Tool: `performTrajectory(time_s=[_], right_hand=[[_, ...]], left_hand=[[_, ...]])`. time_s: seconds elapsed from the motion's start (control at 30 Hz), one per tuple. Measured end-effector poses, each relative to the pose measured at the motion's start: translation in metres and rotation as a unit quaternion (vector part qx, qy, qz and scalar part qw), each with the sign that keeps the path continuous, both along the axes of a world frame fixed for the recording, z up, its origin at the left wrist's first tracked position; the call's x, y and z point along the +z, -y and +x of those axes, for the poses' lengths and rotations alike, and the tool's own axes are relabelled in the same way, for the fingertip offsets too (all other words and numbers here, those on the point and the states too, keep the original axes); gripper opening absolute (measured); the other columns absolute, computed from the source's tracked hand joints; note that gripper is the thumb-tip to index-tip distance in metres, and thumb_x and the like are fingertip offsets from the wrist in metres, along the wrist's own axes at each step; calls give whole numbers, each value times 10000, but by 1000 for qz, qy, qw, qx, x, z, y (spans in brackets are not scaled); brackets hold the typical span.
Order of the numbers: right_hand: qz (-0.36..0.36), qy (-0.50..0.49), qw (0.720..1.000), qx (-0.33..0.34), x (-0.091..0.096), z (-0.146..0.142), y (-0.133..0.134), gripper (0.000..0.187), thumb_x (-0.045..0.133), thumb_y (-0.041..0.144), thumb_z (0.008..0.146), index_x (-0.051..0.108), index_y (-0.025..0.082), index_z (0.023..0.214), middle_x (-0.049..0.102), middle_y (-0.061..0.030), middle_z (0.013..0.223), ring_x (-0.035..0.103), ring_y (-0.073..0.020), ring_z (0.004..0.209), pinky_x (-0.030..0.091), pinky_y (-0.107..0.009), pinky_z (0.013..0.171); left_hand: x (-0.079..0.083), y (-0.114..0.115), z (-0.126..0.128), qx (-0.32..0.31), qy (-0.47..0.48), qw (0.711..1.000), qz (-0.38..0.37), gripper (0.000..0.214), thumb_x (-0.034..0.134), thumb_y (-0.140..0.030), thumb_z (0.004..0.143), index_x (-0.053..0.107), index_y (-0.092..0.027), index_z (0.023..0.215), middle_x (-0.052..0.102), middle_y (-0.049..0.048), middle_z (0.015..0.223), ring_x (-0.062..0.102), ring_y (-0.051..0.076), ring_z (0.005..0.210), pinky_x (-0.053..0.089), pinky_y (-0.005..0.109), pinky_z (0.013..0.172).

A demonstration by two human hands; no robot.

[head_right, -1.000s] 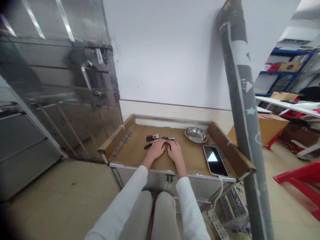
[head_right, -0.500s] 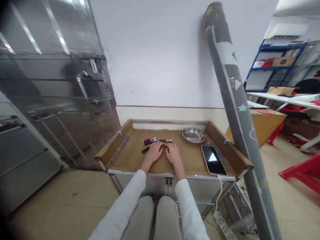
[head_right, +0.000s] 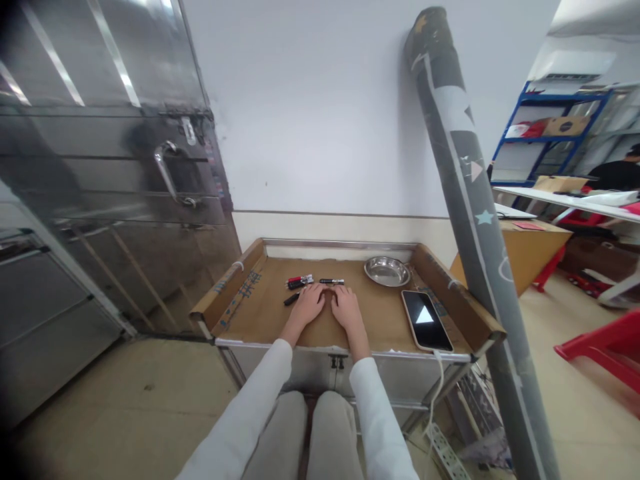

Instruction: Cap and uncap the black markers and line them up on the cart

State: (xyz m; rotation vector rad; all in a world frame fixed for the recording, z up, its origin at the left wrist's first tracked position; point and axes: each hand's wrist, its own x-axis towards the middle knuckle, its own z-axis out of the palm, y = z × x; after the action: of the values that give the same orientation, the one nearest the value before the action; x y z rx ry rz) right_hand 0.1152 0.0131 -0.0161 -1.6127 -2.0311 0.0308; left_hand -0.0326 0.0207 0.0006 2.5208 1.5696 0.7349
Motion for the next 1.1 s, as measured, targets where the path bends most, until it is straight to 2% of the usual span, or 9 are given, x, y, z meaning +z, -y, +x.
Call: performTrajectory(time_s=[0.13, 0.2, 0.37, 0.63, 0.73, 0.93, 1.1], right_hand=[[11, 19, 1000, -2, -1, -2, 1, 511, 353, 171, 905, 440, 177, 1408, 375, -89, 1515, 435, -235, 1271, 384, -371, 995], [-8, 28, 1000, 5, 0, -4, 2, 517, 335, 193, 920, 415, 201, 1431, 341, -65, 1540, 418, -240, 1289, 370, -391, 1016], [-41, 25, 999, 10, 5, -5, 5, 449, 336, 234, 942, 510, 219, 1355, 450, -64, 1473, 436, -230, 1275, 346, -397, 1037], [-5, 16, 999, 33, 6, -4, 4, 369, 391, 161, 905, 597, 183, 1211, 620, -98, 1233, 524, -211, 1110, 391, -338, 958], [10, 22, 999, 32, 5, -3, 3, 354, 407, 138, 886, 604, 158, 1180, 631, -113, 1162, 535, -221, 1046, 404, -336, 926], [20, 14, 998, 49, 4, -3, 3, 385, 415, 126, 881, 586, 171, 1223, 594, -104, 1272, 511, -220, 1115, 387, -335, 956], [17, 4, 998, 54, 4, -2, 2, 360, 396, 102, 874, 615, 159, 1154, 641, -94, 1169, 530, -211, 1055, 393, -328, 939]], left_hand=[[-5, -3, 0, 6, 4, 1000, 14, 266, 394, -135, 901, 557, -170, 1109, 604, 96, 1170, 526, 228, 1125, 399, 405, 1011], [-7, -5, -1, 11, 6, 1000, 23, 259, 408, -124, 886, 546, -163, 1101, 593, 104, 1156, 522, 231, 1127, 407, 404, 1011], [-11, -7, -1, 19, 23, 999, 37, 265, 418, -99, 861, 518, -150, 1101, 567, 121, 1150, 514, 241, 1147, 415, 419, 1020], [-8, -4, -1, 23, 19, 999, 30, 307, 396, -94, 863, 507, -138, 1146, 574, 128, 1173, 510, 244, 1172, 399, 425, 1043], [-6, -3, -1, 22, 19, 999, 25, 334, 389, -97, 868, 504, -128, 1180, 574, 137, 1215, 501, 247, 1197, 394, 419, 1054], [-7, -3, -1, 17, 31, 999, 17, 415, 377, -106, 874, 480, -117, 1276, 538, 142, 1333, 460, 243, 1282, 367, 416, 1098], [-8, -5, -2, 6, 15, 1000, 14, 491, 371, -103, 872, 445, -115, 1357, 448, 145, 1458, 404, 229, 1358, 325, 420, 1140]])
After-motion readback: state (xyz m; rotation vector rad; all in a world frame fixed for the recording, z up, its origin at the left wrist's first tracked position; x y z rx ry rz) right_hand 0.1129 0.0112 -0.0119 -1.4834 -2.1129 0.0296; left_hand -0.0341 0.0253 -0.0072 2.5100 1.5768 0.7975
